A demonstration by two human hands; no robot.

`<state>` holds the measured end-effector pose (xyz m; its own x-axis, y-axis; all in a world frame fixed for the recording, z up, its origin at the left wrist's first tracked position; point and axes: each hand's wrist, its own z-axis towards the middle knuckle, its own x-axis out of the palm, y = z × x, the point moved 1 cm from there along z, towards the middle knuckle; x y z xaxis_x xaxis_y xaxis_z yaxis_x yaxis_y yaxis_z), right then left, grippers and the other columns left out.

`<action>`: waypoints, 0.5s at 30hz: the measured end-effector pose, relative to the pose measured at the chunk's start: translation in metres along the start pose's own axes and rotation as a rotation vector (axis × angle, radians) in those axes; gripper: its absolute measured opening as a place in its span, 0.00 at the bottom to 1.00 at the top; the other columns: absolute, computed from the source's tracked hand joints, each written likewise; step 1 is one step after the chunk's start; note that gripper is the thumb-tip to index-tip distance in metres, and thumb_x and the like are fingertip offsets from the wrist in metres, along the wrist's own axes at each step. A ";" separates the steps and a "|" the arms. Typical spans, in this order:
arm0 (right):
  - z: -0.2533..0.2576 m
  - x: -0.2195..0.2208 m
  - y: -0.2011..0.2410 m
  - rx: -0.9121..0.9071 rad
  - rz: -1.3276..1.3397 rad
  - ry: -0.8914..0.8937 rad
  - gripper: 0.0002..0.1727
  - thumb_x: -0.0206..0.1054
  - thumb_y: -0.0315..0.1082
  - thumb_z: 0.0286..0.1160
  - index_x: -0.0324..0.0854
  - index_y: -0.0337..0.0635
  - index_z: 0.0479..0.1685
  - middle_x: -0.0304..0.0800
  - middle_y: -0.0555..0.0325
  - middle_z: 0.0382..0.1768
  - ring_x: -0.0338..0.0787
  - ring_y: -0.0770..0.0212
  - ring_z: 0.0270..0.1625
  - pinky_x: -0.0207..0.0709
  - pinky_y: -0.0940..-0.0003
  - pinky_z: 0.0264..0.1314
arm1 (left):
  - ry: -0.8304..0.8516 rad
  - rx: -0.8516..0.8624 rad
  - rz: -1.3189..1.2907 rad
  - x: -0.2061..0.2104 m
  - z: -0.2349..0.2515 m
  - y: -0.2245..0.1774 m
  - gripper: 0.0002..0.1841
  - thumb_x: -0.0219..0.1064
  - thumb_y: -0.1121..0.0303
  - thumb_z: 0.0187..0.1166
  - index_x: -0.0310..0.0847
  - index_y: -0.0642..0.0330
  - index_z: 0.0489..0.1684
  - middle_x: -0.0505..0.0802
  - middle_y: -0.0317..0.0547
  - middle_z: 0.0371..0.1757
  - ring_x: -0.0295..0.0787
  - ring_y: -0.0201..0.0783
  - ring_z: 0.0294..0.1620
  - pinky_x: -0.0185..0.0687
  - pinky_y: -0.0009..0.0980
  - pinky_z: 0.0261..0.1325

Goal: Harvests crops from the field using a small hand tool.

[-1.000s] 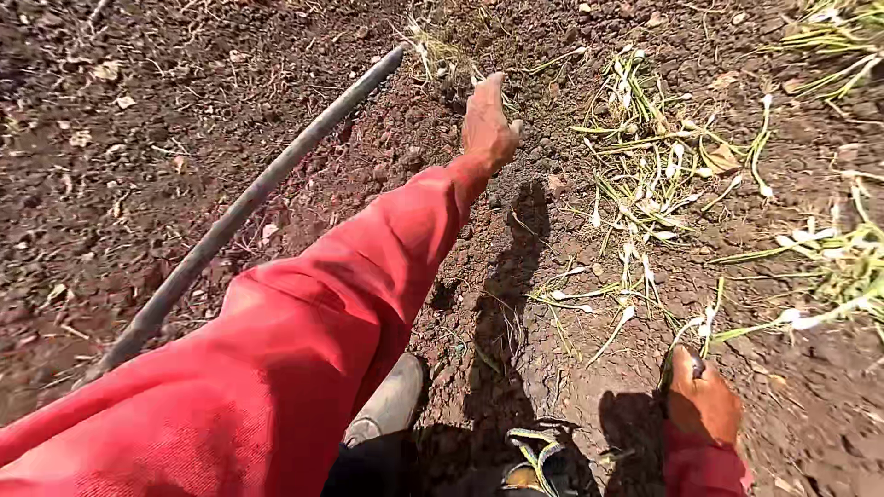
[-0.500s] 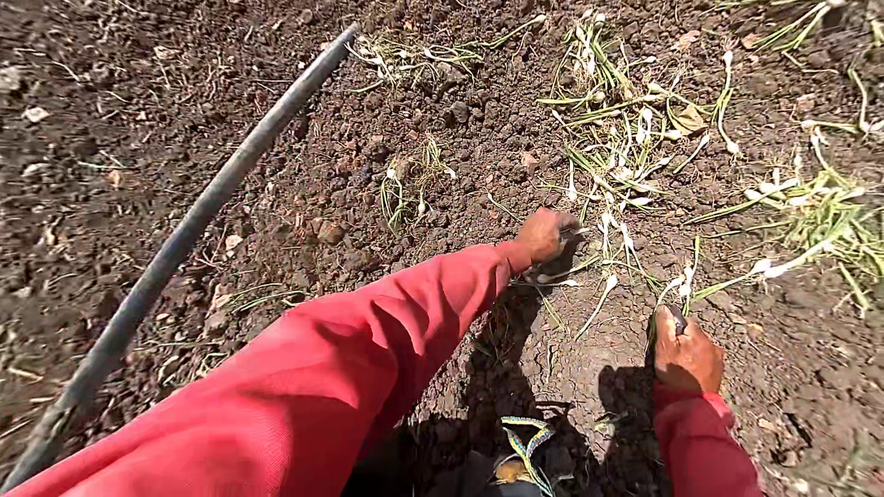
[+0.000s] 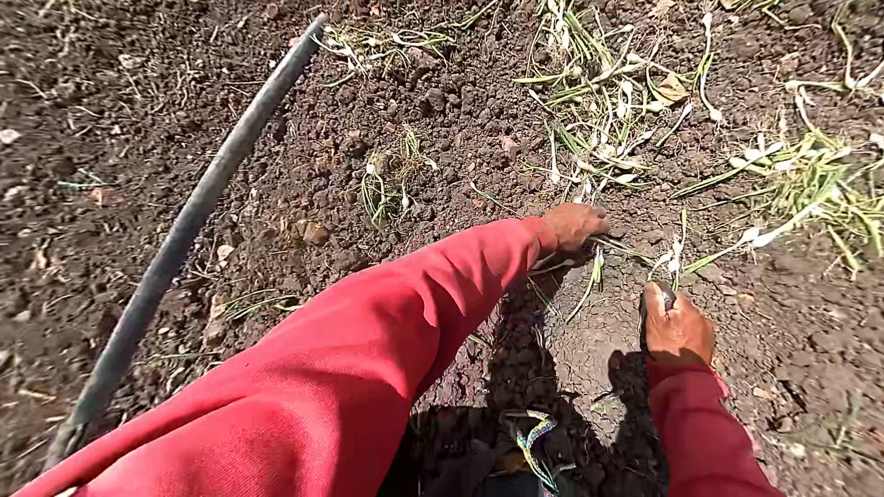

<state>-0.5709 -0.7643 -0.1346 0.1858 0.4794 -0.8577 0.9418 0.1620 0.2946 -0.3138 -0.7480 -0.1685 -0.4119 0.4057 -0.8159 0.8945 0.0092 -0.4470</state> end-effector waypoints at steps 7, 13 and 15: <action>0.000 -0.003 0.001 -0.013 0.033 0.019 0.36 0.52 0.64 0.87 0.86 0.35 0.49 0.91 0.31 0.38 0.92 0.29 0.47 0.78 0.28 0.47 | -0.713 -0.418 -0.013 -0.146 -0.002 0.018 0.46 0.79 0.63 0.70 0.60 0.45 0.94 0.72 0.50 0.89 0.68 0.58 0.87 0.77 0.53 0.78; 0.001 -0.006 0.005 0.011 0.024 0.044 0.36 0.52 0.64 0.87 0.85 0.34 0.50 0.91 0.29 0.41 0.92 0.28 0.50 0.79 0.28 0.50 | 0.013 -0.490 -0.078 -0.006 -0.087 -0.029 0.16 0.68 0.61 0.82 0.87 0.54 0.63 0.95 0.57 0.50 0.94 0.62 0.53 0.86 0.66 0.53; 0.001 -0.004 0.006 0.017 0.017 0.046 0.36 0.52 0.63 0.87 0.85 0.34 0.51 0.91 0.30 0.41 0.91 0.28 0.51 0.79 0.28 0.51 | 0.089 -0.483 -0.092 0.028 -0.094 -0.032 0.15 0.67 0.63 0.85 0.84 0.56 0.65 0.94 0.59 0.53 0.93 0.63 0.54 0.86 0.65 0.54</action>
<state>-0.5659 -0.7659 -0.1301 0.1896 0.5212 -0.8321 0.9431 0.1390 0.3019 -0.3381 -0.6511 -0.1427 -0.4954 0.4594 -0.7372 0.8421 0.4621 -0.2780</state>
